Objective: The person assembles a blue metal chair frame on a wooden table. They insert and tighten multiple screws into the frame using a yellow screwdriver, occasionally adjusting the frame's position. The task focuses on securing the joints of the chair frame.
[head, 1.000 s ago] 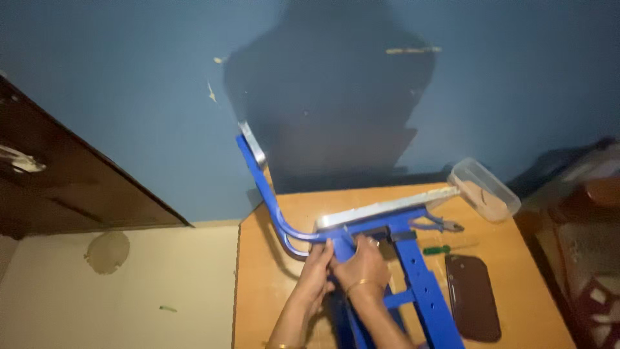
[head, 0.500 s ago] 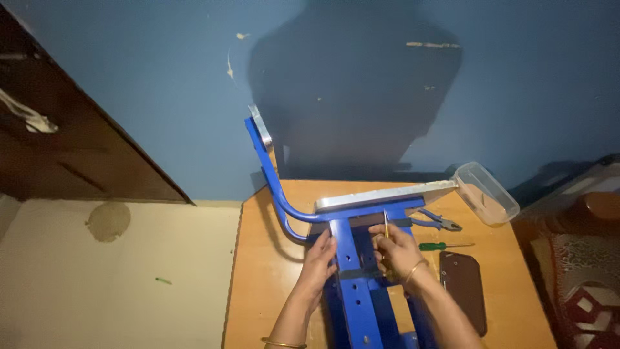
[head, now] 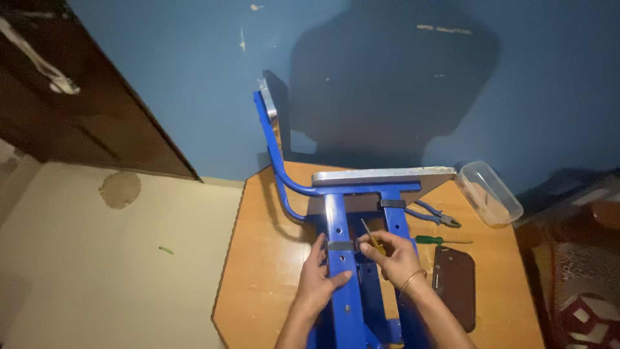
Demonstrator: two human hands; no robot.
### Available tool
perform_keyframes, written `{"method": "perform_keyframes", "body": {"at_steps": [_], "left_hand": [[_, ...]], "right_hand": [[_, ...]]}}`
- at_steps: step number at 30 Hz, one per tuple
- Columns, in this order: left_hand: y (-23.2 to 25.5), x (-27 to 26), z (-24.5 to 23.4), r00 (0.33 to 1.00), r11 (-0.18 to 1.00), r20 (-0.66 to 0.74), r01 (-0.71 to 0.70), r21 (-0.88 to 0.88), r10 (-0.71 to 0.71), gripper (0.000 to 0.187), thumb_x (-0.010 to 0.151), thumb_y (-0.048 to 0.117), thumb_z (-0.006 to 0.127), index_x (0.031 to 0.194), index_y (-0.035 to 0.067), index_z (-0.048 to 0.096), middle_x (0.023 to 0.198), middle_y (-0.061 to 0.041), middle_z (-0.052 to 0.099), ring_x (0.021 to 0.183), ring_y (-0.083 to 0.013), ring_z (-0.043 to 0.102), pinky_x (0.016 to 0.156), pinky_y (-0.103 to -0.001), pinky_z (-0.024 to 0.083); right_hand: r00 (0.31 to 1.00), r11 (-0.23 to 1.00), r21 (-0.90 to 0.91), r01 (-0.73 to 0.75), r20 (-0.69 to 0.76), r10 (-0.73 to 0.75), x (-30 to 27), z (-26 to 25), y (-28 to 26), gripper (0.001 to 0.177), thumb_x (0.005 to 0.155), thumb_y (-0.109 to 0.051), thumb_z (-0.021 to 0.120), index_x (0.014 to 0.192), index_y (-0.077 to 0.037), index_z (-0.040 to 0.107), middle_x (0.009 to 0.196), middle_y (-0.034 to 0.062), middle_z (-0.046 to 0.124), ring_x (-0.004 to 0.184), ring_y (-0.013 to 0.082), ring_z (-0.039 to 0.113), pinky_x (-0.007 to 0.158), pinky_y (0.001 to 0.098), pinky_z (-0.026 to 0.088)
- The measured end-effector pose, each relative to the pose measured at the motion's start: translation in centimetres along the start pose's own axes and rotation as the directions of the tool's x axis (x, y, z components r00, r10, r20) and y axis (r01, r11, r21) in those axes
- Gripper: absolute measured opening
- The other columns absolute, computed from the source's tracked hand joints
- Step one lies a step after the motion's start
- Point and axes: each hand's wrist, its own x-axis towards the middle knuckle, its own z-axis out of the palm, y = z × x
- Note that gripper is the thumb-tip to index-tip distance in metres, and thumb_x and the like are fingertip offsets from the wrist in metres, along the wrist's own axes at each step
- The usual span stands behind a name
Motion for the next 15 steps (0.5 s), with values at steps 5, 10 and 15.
{"method": "perform_keyframes", "body": {"at_steps": [5, 10, 15], "left_hand": [[-2.0, 0.1, -0.3, 1.000, 0.994, 0.004, -0.019, -0.110, 0.020, 0.072, 0.076, -0.010, 0.076, 0.142, 0.000, 0.051, 0.118, -0.015, 0.073, 0.103, -0.0197, 0.073, 0.087, -0.030, 0.061], [-3.0, 0.0, -0.8, 0.999, 0.983, 0.016, 0.042, -0.177, -0.040, 0.051, 0.081, -0.005, 0.073, 0.130, -0.005, 0.062, 0.113, -0.015, 0.075, 0.098, -0.0201, 0.073, 0.084, -0.031, 0.060], [-2.6, 0.0, -0.6, 0.999, 0.993, 0.004, 0.046, -0.107, -0.045, 0.047, 0.083, -0.004, 0.074, 0.128, -0.004, 0.062, 0.113, -0.011, 0.075, 0.097, -0.0163, 0.072, 0.084, -0.029, 0.059]], "right_hand": [[0.972, 0.944, -0.239, 0.226, -0.014, -0.236, -1.1, 1.3, -0.6, 0.024, 0.079, -0.019, 0.083, 0.100, -0.009, 0.080, 0.085, 0.0063, 0.082, 0.074, 0.0137, 0.076, 0.070, 0.0295, 0.059], [0.951, 0.895, -0.387, 0.222, -0.116, -0.286, -2.4, 2.6, -1.6, 0.026, 0.078, -0.020, 0.084, 0.102, -0.010, 0.078, 0.089, 0.0118, 0.079, 0.078, 0.0239, 0.076, 0.070, 0.0324, 0.057], [0.858, 0.815, -0.411, 0.408, -0.132, -0.496, -2.8, 3.7, -1.7, 0.028, 0.074, -0.020, 0.084, 0.098, -0.008, 0.076, 0.092, 0.0108, 0.076, 0.082, 0.0304, 0.073, 0.072, 0.0354, 0.056]]}}
